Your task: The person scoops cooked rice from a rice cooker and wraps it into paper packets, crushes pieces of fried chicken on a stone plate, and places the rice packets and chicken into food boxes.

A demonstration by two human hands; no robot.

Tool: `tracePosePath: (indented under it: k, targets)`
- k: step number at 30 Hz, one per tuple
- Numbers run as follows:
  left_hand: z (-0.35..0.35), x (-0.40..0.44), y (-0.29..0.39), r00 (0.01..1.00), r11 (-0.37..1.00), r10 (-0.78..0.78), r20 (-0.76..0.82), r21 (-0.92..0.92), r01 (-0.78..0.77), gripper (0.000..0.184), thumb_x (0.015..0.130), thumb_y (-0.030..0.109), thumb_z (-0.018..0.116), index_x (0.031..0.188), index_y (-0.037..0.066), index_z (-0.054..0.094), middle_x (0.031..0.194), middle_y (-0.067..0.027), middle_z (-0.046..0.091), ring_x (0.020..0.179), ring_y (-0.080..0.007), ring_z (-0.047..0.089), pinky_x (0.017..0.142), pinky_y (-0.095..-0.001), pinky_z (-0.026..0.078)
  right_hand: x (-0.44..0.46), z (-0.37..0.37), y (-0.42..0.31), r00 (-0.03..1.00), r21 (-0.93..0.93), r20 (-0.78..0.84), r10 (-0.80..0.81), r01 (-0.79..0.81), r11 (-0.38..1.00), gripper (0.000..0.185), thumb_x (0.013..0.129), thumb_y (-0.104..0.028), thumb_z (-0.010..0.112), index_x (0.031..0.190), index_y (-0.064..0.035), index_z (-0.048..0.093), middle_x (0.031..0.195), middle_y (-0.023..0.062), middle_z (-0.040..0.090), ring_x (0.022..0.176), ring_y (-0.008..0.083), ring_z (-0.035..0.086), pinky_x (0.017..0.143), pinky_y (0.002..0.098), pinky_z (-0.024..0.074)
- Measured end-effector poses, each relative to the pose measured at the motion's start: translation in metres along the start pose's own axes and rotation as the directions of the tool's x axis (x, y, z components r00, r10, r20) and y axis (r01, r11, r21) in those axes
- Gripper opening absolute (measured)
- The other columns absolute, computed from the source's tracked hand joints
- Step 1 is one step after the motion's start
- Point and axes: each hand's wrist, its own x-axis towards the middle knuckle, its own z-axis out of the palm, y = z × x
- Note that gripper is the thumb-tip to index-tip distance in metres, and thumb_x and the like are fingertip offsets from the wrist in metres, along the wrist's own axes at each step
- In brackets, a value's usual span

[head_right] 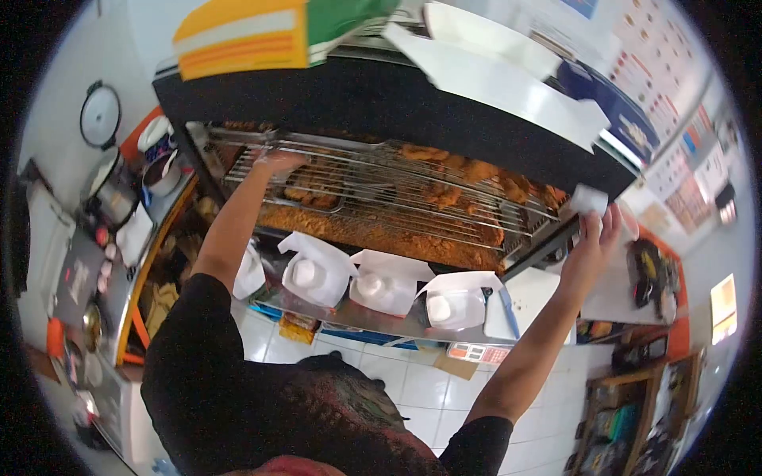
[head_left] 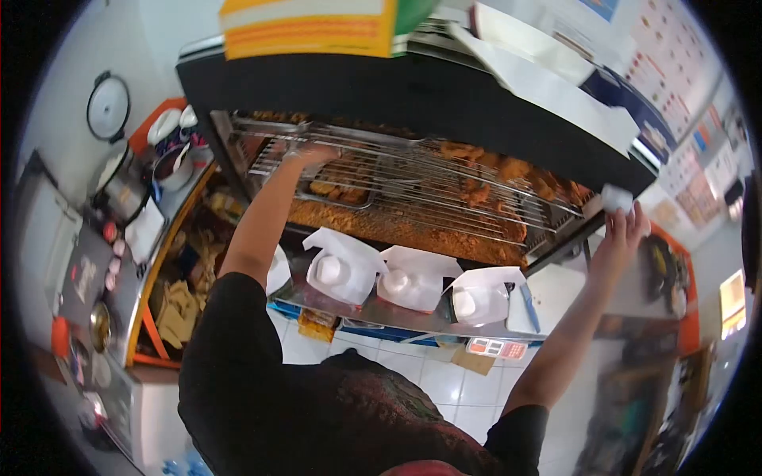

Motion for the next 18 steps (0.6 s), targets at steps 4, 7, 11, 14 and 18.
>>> tracePosePath:
  k: [4,7,11,14,18]
  targets:
    - [-0.020,-0.054,0.016,0.976,0.974,-0.213,-0.051,0.073,0.216,0.063,0.098,0.059,0.035,0.146,0.019,0.044,0.154,-0.0055,0.038,0.143,-0.0246,0.034,0.119,-0.0487,0.025,-0.001,0.012,0.000,0.999,-0.021,-0.034,-0.013,0.012,1.000,0.051,0.094,-0.005,0.060,0.140,0.0013,0.038,0.128,0.0164,0.050,0.110,0.0260,0.060,0.095,0.0352,0.0482]
    - [0.004,-0.033,-0.040,0.954,0.965,-0.263,-0.141,-0.036,0.260,0.062,0.098,0.058,0.034,0.135,0.013,0.054,0.140,-0.0113,0.052,0.133,-0.0279,0.045,0.116,-0.0524,0.028,0.002,0.002,0.029,0.999,-0.167,0.051,0.007,0.002,0.986,0.048,0.097,-0.012,0.058,0.140,-0.0017,0.040,0.130,0.0152,0.052,0.110,0.0213,0.059,0.091,0.0323,0.0520]
    - [0.040,0.018,-0.098,0.973,0.913,-0.184,-0.139,-0.391,0.117,0.070,0.094,0.059,0.047,0.140,0.007,0.051,0.144,-0.0164,0.048,0.134,-0.0311,0.044,0.113,-0.0489,0.030,-0.083,-0.043,0.063,0.956,-0.283,-0.293,-0.021,-0.066,0.957,0.022,0.094,-0.014,0.062,0.112,-0.0006,0.062,0.105,0.0078,0.065,0.093,0.0153,0.063,0.080,0.0294,0.0507]
    - [0.035,0.065,-0.138,0.996,0.960,-0.055,-0.072,-0.278,0.033,0.071,0.093,0.054,0.053,0.145,0.006,0.044,0.147,-0.0146,0.044,0.136,-0.0286,0.041,0.112,-0.0434,0.031,-0.214,-0.161,0.162,0.676,-0.426,-0.730,-0.096,-0.341,0.838,0.011,0.090,-0.011,0.059,0.097,-0.0054,0.064,0.083,0.0018,0.059,0.071,0.0101,0.050,0.063,0.0258,0.0408]
    - [0.033,0.104,-0.168,0.999,0.987,0.014,0.046,-0.160,-0.006,0.077,0.090,0.055,0.055,0.148,0.009,0.035,0.148,-0.0138,0.039,0.135,-0.0294,0.039,0.109,-0.0444,0.033,-0.342,-0.193,0.205,0.513,-0.238,-0.841,0.170,-0.634,0.736,0.013,0.084,-0.004,0.061,0.097,-0.0015,0.063,0.095,0.0057,0.063,0.083,0.0142,0.058,0.073,0.0263,0.0474]
